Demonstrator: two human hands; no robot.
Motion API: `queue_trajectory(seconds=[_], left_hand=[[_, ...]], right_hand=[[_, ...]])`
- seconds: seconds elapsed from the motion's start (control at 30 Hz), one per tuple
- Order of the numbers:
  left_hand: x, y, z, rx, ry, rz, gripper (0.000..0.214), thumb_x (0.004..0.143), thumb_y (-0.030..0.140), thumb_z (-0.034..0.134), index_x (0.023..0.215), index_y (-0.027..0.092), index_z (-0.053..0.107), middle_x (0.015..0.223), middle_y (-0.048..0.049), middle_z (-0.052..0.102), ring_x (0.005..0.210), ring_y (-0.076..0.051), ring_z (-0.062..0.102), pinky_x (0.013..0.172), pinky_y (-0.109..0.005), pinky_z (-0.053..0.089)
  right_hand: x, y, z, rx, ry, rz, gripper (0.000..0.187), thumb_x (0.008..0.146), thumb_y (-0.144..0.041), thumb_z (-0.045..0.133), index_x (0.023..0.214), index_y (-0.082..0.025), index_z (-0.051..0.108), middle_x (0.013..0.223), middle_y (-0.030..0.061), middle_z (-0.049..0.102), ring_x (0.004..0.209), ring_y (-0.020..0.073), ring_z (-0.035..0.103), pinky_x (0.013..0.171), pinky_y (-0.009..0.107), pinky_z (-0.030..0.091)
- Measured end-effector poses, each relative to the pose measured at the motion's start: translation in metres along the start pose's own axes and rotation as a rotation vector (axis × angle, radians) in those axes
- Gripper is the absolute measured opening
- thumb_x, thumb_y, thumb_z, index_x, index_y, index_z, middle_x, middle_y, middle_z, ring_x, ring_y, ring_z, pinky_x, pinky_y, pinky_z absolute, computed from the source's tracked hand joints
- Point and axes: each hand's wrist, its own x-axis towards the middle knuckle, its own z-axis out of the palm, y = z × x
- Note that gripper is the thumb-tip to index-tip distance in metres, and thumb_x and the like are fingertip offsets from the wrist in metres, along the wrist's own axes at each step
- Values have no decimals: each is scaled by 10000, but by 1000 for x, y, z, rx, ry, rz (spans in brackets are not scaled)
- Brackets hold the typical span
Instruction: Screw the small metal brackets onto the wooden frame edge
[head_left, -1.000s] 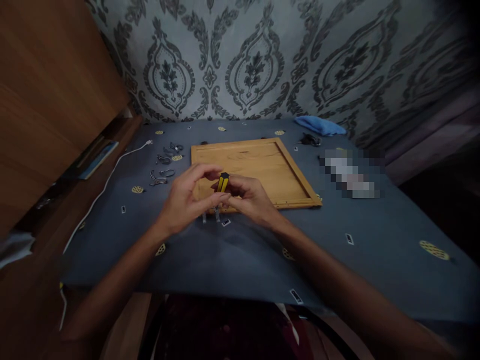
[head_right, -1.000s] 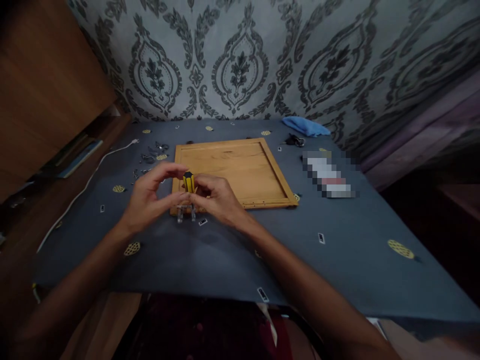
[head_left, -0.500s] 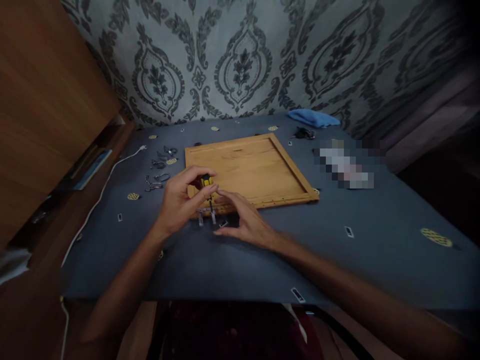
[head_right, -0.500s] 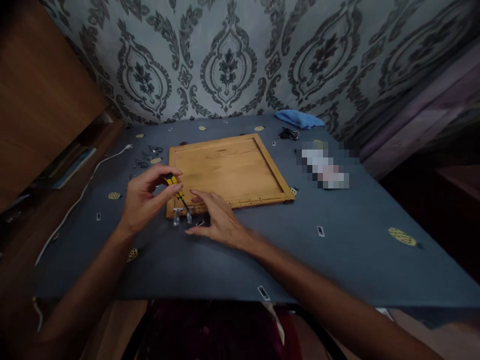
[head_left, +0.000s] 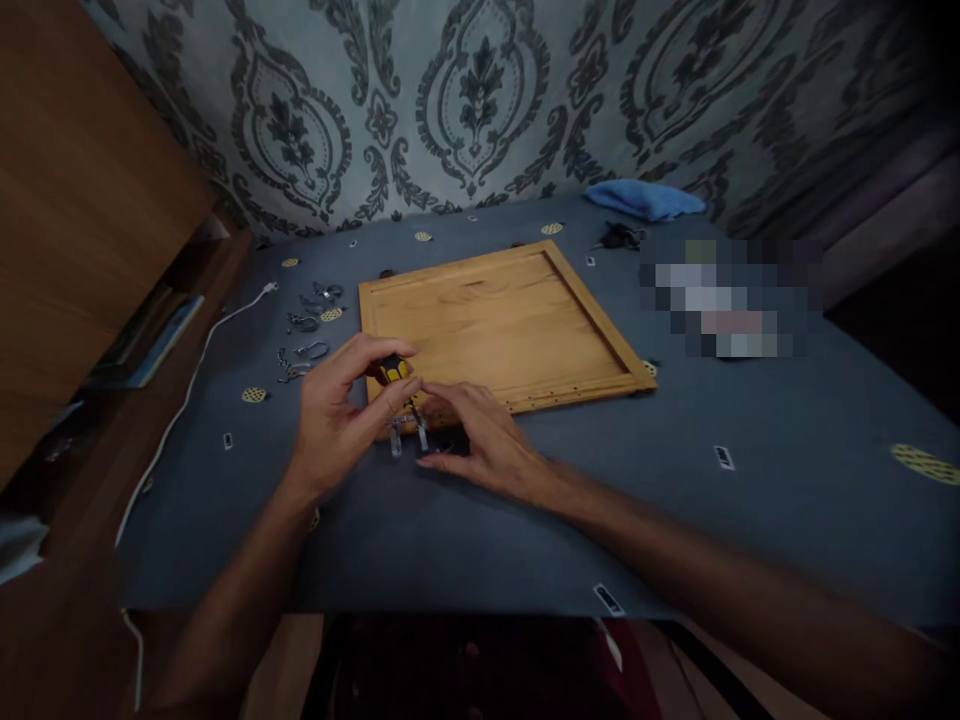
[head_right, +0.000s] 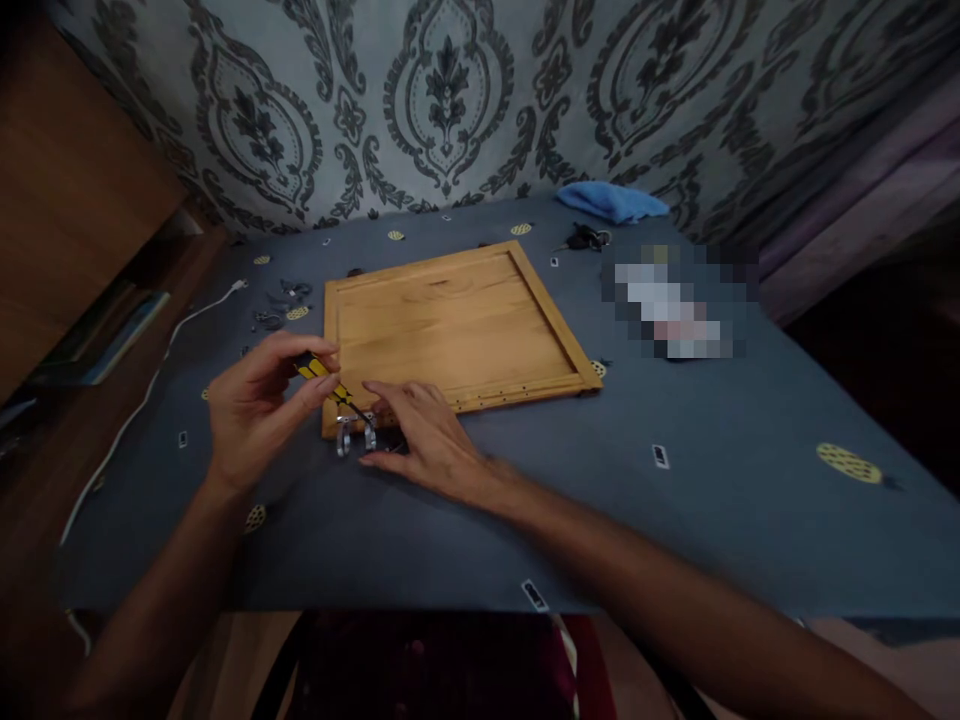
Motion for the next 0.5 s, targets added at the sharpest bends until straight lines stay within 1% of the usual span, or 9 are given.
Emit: queue_trajectory(seconds=[0.17,0.37,0.5], left_hand=[[0,0,0,-17,6,-9,181,899,241,738,1079,234,729,906,-19,697,843,-157,642,754,-284,493],[0,0,2,6,5,9,195,910,254,730,1105,241,729,939,-28,710,851,-160,635,731,-288,498],[1,2,2,33,10,38,203,906,240,735,1108,259,727,965,-18,717,865,-157,627,719,-282,498]], right_hand=[[1,-1,-1,-22,-14,-5,760,836,-481,803,1459,-216,456,1186,112,699,1108,297,628,964,482,495],[1,-2,0,-60,-27,21,796,805,-510,823,1458,-236,461,1248,130,669,1151,325,607,984,517,482],[2,-2,0,-69,-24,17,771,819,-547,797,1430,-188,493,1231,137,672,1142,319,602,978,497,488]])
